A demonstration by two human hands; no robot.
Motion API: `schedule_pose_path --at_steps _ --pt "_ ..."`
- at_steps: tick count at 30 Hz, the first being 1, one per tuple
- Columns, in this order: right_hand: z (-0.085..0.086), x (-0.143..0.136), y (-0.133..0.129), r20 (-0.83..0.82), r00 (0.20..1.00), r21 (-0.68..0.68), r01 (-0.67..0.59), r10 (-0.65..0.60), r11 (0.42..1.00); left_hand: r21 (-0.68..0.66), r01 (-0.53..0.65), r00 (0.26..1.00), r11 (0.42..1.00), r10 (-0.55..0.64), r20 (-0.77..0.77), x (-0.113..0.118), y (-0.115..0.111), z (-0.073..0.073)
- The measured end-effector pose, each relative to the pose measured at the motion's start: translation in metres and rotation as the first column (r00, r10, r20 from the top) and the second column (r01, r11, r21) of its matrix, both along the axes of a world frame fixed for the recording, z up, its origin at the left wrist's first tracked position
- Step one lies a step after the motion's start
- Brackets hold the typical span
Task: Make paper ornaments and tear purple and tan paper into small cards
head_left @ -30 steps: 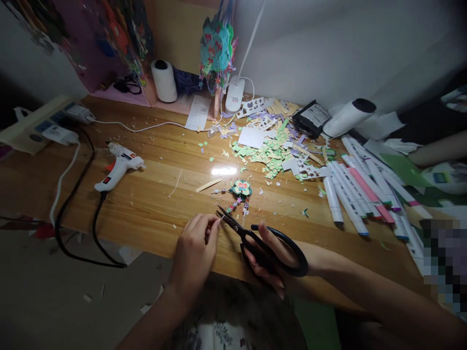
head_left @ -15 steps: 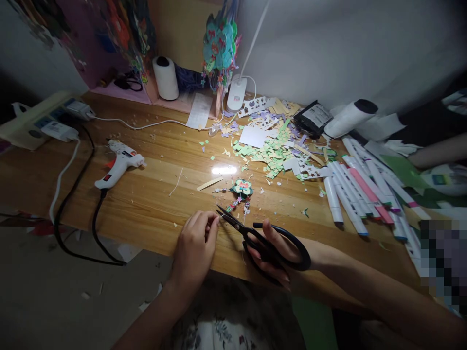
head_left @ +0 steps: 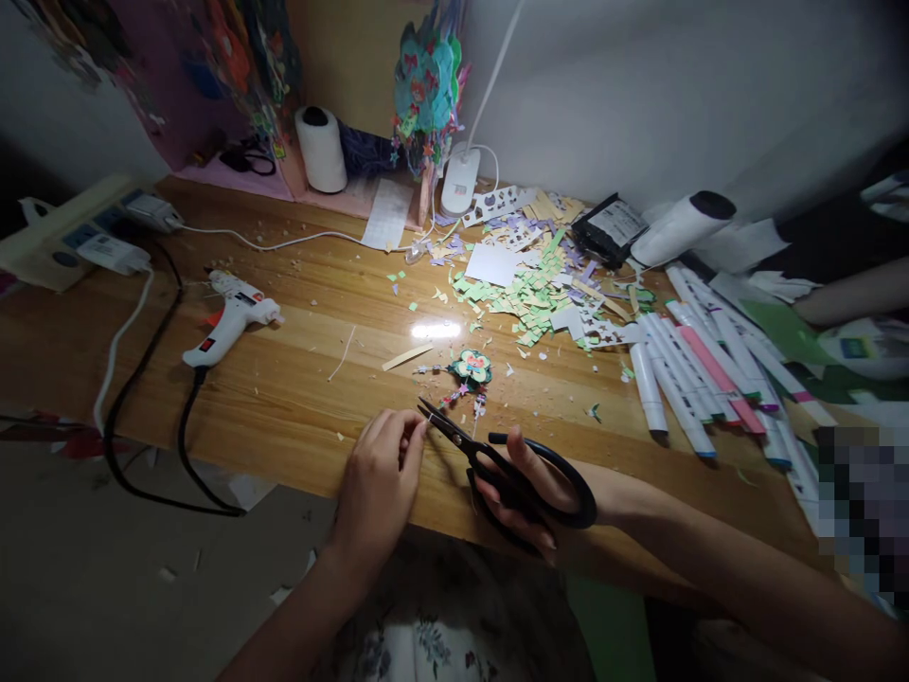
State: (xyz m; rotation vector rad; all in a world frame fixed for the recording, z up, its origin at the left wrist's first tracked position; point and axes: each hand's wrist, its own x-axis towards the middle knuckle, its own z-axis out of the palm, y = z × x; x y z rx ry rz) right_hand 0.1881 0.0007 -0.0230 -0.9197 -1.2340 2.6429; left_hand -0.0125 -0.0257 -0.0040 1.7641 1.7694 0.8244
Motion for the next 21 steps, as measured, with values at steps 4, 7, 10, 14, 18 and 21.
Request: schedule_pose_path --at_steps 4,7,10,14,18,21 --pt "-0.004 -0.004 0.002 -0.018 1.0 -0.007 0.005 -0.005 1.0 -0.001 0.01 1.0 1.0 -0.01 0.007 0.0 0.0 0.0" --pt "-0.006 -0.003 0.004 -0.016 1.0 -0.017 -0.014 0.014 1.0 -0.005 0.003 1.0 1.0 -0.003 0.002 -0.001 0.0 -0.001" --pt "-0.003 0.0 0.004 -0.005 1.0 -0.004 -0.021 0.021 1.0 -0.017 -0.005 1.0 1.0 0.005 0.011 -0.002 0.0 -0.002" --pt "0.005 -0.001 0.003 -0.003 1.0 0.023 -0.024 0.024 0.999 -0.023 -0.001 1.0 1.0 0.001 0.016 -0.001 0.0 -0.003" --pt "0.007 -0.005 0.004 0.01 1.0 0.018 -0.027 0.026 0.999 -0.015 -0.003 1.0 1.0 0.003 0.015 -0.001 0.0 -0.002" --pt "0.003 -0.006 0.005 0.024 0.999 0.017 -0.024 0.023 1.0 -0.019 -0.006 1.0 1.0 0.007 0.014 -0.001 0.0 -0.002"
